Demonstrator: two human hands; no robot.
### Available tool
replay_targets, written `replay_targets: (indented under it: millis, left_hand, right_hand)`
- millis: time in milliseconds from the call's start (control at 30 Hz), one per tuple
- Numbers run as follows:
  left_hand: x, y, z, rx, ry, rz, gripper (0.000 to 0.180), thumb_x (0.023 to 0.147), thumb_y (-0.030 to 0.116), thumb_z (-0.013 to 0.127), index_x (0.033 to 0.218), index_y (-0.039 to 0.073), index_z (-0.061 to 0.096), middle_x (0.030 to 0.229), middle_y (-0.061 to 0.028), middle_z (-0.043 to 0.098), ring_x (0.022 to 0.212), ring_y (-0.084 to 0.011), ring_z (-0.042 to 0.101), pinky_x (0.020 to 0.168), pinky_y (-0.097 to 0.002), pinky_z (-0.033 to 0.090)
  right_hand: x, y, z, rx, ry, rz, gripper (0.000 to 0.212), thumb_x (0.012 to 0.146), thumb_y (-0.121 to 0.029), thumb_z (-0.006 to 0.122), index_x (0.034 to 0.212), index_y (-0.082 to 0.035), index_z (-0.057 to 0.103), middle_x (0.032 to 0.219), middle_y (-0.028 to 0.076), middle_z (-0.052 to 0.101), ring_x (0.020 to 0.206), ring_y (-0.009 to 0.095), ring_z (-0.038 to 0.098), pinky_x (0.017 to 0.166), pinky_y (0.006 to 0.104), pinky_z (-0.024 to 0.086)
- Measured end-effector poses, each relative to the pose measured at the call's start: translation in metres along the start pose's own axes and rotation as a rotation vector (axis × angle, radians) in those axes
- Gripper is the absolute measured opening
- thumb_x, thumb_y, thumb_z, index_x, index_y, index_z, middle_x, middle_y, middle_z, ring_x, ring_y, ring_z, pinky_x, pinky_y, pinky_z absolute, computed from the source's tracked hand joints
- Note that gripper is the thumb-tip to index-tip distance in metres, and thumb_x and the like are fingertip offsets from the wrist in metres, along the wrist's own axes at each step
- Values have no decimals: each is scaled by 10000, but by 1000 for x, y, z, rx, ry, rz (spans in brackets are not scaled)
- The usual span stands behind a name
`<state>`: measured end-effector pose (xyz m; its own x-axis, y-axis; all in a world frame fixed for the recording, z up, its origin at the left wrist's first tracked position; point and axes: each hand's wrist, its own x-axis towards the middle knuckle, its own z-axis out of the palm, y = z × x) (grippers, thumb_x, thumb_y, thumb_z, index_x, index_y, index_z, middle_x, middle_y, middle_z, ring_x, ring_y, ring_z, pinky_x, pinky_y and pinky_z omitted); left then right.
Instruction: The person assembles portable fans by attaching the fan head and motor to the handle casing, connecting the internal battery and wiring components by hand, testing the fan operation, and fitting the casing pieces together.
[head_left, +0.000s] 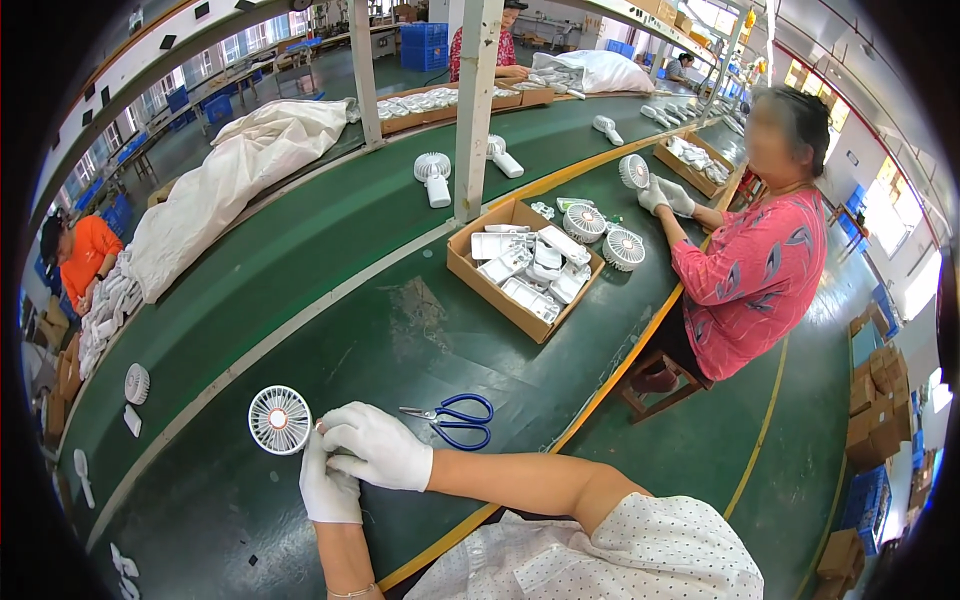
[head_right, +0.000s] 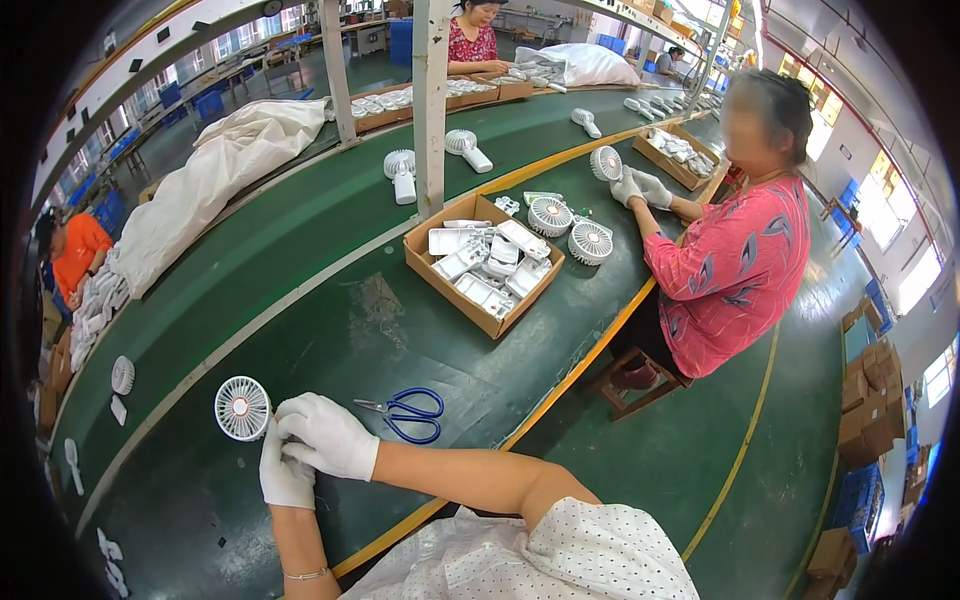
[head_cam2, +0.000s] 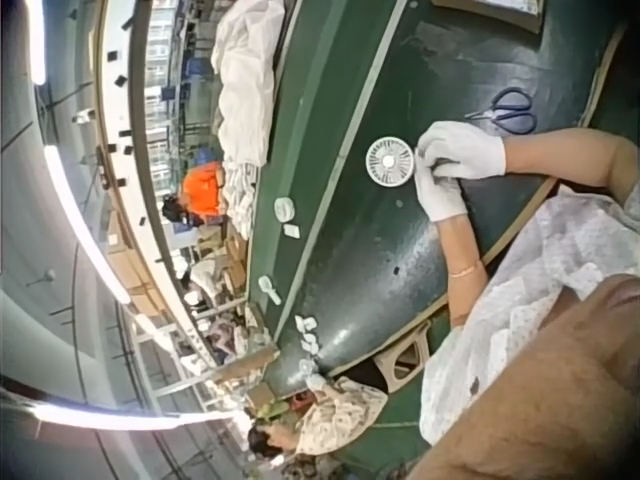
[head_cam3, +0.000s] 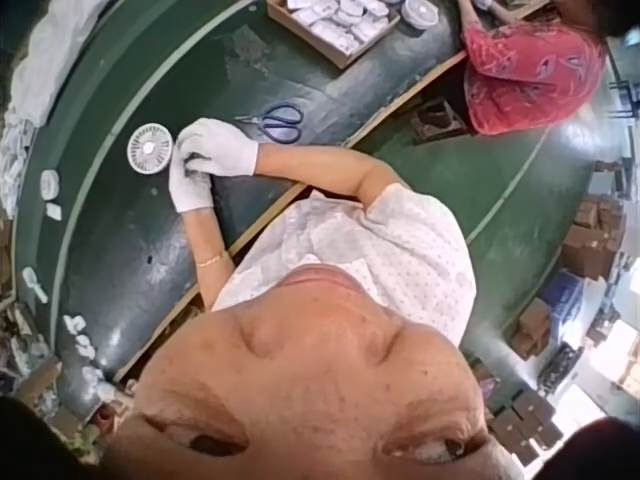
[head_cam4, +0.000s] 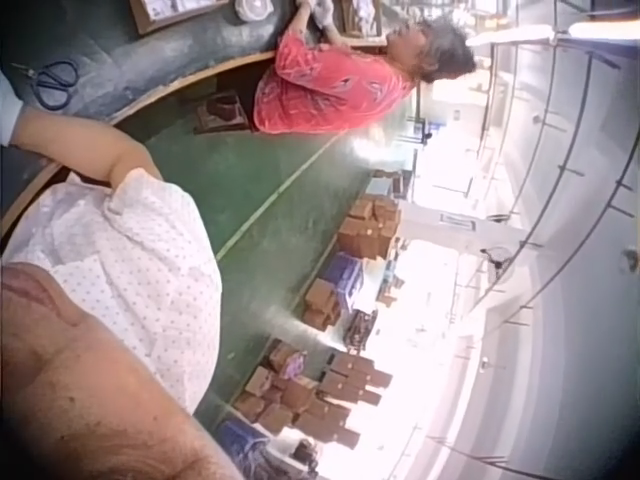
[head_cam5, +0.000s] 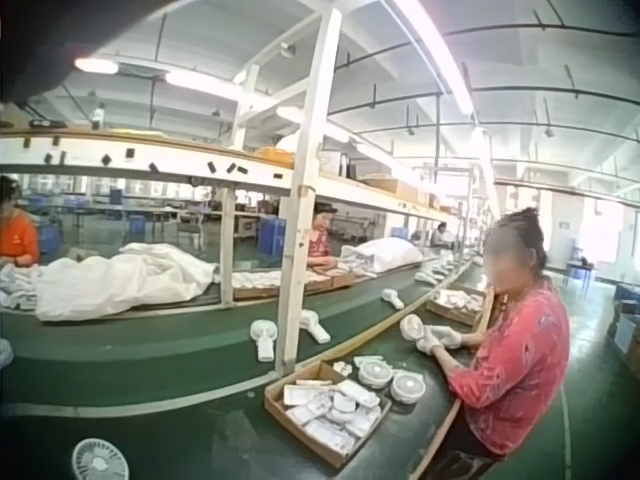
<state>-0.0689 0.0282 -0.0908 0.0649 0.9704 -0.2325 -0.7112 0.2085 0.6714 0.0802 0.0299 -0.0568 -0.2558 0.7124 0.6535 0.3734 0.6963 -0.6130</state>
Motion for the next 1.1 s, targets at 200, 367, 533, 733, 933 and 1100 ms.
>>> replay_targets:
  millis: [200,367,533,733,933,1100]
  left_hand:
    - [-4,1,8,17,-49,12,289,1050,188,510,1261,-2,567,1208,-95,623,1121,-202,615,980,-353,514]
    - [-6,1,7,-23,-110,12,290,1048,170,505,1261,-18,563,1219,-106,623,1133,-209,607,998,-366,498]
    - [-8,1,17,0,-92,-11,307,1049,185,500,1274,-16,557,1231,-118,622,1142,-227,608,999,-391,501]
    - [-10,6,17,2,-88,4,326,1053,207,493,1284,-15,553,1243,-125,620,1155,-247,608,1004,-414,498]
    - [-7,4,16,2,-85,-4,328,1054,211,492,1283,-17,550,1247,-125,617,1163,-246,602,1009,-410,491]
    - [-9,5,16,-3,-96,-16,324,1054,212,494,1282,-12,552,1244,-124,616,1160,-240,598,1004,-404,490]
  right_hand:
    - [-3,7,3,0,40,9,148,813,-103,697,927,-63,613,1109,109,626,1042,321,598,923,411,487]
    - [-5,6,2,8,54,75,144,803,-101,702,910,-64,614,1102,116,627,1036,324,600,914,411,492]
    - [-9,14,3,24,46,167,120,801,-105,703,885,-57,631,1106,127,629,1059,331,596,927,413,488]
    - [-4,9,3,40,23,202,121,801,-96,694,897,-56,631,1099,133,628,1068,336,596,932,412,487]
    - [-4,13,3,34,14,168,126,801,-92,687,907,-57,628,1084,130,625,1051,339,601,924,415,489]
    - [-4,7,-1,28,-16,177,158,800,-114,697,929,-58,625,1114,130,617,1071,339,591,929,416,487]
